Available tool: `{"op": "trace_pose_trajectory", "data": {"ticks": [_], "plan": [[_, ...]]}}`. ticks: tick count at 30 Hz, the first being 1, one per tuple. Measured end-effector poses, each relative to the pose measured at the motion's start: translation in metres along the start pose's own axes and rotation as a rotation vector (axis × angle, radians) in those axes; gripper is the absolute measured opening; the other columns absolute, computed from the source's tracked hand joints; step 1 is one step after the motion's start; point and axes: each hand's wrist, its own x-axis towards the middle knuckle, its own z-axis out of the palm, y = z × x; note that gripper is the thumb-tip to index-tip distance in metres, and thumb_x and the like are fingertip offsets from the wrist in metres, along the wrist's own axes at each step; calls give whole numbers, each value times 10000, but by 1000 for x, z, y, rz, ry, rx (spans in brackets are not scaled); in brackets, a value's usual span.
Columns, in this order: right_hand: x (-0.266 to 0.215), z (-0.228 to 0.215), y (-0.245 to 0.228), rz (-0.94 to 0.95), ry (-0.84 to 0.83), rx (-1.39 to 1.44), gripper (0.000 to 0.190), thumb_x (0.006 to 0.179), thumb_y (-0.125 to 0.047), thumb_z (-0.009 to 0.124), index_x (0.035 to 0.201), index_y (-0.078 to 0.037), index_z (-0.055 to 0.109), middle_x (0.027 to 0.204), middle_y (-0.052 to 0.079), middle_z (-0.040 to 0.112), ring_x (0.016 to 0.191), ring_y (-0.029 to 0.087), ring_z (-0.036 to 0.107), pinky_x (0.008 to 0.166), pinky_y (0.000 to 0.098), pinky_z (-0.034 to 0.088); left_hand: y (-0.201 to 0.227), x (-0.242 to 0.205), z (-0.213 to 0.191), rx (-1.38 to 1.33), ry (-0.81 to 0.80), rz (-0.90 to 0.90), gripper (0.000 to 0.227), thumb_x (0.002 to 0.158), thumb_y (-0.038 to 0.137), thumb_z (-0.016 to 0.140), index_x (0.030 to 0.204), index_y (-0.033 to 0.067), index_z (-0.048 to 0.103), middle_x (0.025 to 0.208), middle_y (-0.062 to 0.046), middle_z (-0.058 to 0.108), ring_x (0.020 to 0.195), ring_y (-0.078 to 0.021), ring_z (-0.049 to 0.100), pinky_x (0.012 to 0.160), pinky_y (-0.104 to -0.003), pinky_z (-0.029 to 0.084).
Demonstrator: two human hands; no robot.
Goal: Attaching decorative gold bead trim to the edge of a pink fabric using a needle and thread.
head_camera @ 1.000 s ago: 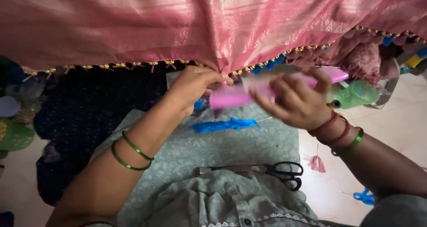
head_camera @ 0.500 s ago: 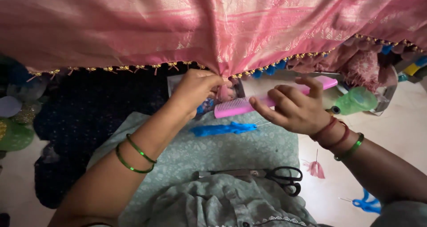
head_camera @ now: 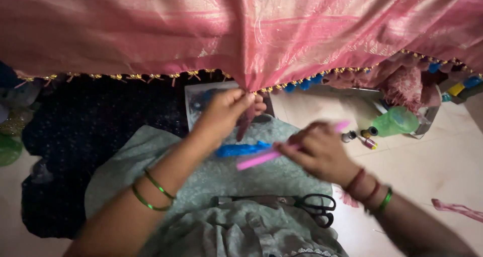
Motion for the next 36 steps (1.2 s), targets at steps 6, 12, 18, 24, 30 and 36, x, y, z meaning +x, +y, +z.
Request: {"op": "trace_pose_trajectory", "data": {"ticks": [6,12,18,24,30,36], "plan": [[8,31,-63,364,-195,765,332,869,-195,774,1179,-102,696,1076,56,721,952,244,669,877,390,496,-44,-19,14,236,157,385,273,1056,201,566,1082,-24,718,937,-82,795,887,-112,724,817,-261,566],[59,51,-20,1138,303,638,105,1001,-133,717,1030,-32,725,929,76,703,834,182,648,780,283,512,-44,-33,24,251,207,417,252,1057,193,571,1089,-5,724,920,-61,786,888,-102,727,829,-261,568],[66,95,-3,1082,390,1931,317,1109,-198,622,907,45,651,976,87,703,852,166,630,738,328,499,-23,-40,10,418,288,344,225,960,221,695,1036,18,754,847,-54,762,785,-131,711,723,-287,555],[66,87,-26,1145,527,1919,293,1026,-298,563,933,-36,655,942,68,719,801,218,692,694,420,588,3,-25,0,486,313,666,240,1026,234,674,1080,7,730,952,-64,725,867,-166,706,773,-288,552],[43,77,-27,1151,502,2016,297,1129,-285,562,1048,-10,642,938,101,703,900,243,694,867,397,546,-2,0,9,-178,-125,46,391,1077,300,634,877,-32,684,695,-60,640,575,-149,588,514,-306,452],[37,54,-21,1271,245,1885,529,1014,-438,483,1247,8,645,960,147,755,861,243,740,742,392,584,-3,1,13,-103,-38,159,345,1055,277,603,1037,-40,738,923,-66,746,808,-114,658,739,-287,534]]}}
